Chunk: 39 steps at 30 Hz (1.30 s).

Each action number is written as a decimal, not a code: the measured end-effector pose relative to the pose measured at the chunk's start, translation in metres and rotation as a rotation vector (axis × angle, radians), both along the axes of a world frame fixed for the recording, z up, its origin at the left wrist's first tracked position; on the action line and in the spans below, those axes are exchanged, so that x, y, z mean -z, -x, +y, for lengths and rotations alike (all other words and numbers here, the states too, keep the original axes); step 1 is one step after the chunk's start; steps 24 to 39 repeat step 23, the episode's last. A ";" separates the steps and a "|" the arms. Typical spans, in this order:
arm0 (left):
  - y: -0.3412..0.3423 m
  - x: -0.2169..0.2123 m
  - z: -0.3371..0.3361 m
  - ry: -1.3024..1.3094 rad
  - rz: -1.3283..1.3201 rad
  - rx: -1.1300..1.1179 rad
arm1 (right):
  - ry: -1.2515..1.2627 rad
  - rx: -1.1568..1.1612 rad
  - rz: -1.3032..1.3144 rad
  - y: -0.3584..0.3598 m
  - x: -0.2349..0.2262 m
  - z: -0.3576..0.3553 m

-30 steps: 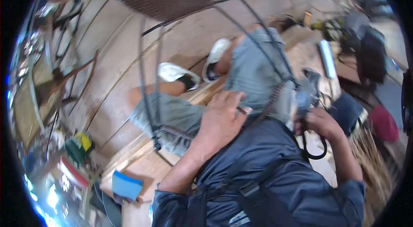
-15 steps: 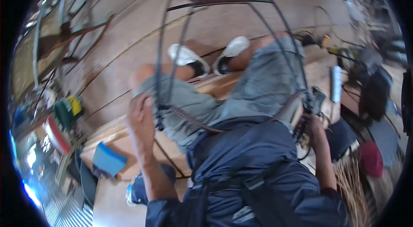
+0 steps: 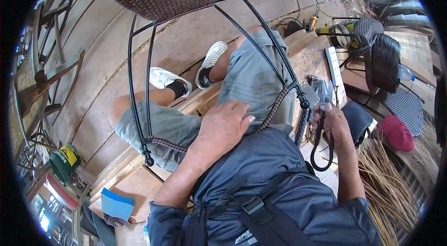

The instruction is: Weaving synthetic rattan strips around a metal chair frame to form the seat and backrest.

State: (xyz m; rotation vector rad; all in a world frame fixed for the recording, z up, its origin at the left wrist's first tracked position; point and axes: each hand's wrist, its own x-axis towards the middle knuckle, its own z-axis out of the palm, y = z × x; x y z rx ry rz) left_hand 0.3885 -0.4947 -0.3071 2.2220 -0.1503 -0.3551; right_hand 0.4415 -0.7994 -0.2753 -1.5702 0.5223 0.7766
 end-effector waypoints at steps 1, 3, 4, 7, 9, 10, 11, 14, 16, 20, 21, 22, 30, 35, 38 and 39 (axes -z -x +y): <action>0.004 -0.001 0.005 -0.007 0.004 -0.004 | 0.158 -0.061 -0.046 0.004 0.009 -0.001; 0.011 -0.004 0.019 0.018 -0.001 -0.079 | 0.358 -0.192 -0.120 0.012 0.034 -0.019; 0.015 -0.007 0.027 0.020 -0.001 -0.083 | 0.495 -0.248 -0.120 0.020 0.056 -0.041; 0.037 -0.021 0.067 -0.096 0.012 -0.467 | 0.811 -0.457 -0.205 0.042 0.086 -0.044; 0.068 -0.027 0.105 -0.163 0.023 -0.824 | 0.920 -0.579 -0.082 0.056 0.113 -0.057; 0.078 -0.022 0.118 -0.063 -0.010 -0.980 | 0.887 -0.581 -0.103 0.066 0.133 -0.076; 0.090 -0.021 0.134 0.014 -0.060 -1.145 | 0.853 -0.585 -0.205 0.068 0.123 -0.059; 0.116 -0.005 0.160 0.134 -0.147 -1.320 | 0.810 -0.693 -0.076 0.059 0.126 -0.054; 0.122 0.005 0.160 0.332 -0.203 -1.346 | 0.591 -0.410 -0.125 0.047 0.152 -0.078; 0.126 0.037 0.140 0.790 -0.301 -1.390 | -0.100 0.214 -0.145 0.010 0.069 0.002; 0.132 0.055 0.141 0.815 -0.312 -1.367 | -0.097 0.227 -0.174 0.003 0.063 0.011; 0.147 0.083 0.153 1.028 -0.450 -1.236 | 0.028 0.004 -0.055 -0.006 0.061 0.021; 0.168 0.118 0.172 1.237 -0.583 -1.080 | 0.156 -0.212 0.061 -0.015 0.060 0.025; 0.168 0.118 0.172 1.237 -0.583 -1.080 | 0.156 -0.212 0.061 -0.015 0.060 0.025; 0.168 0.118 0.172 1.237 -0.583 -1.080 | 0.156 -0.212 0.061 -0.015 0.060 0.025; 0.168 0.118 0.172 1.237 -0.583 -1.080 | 0.156 -0.212 0.061 -0.015 0.060 0.025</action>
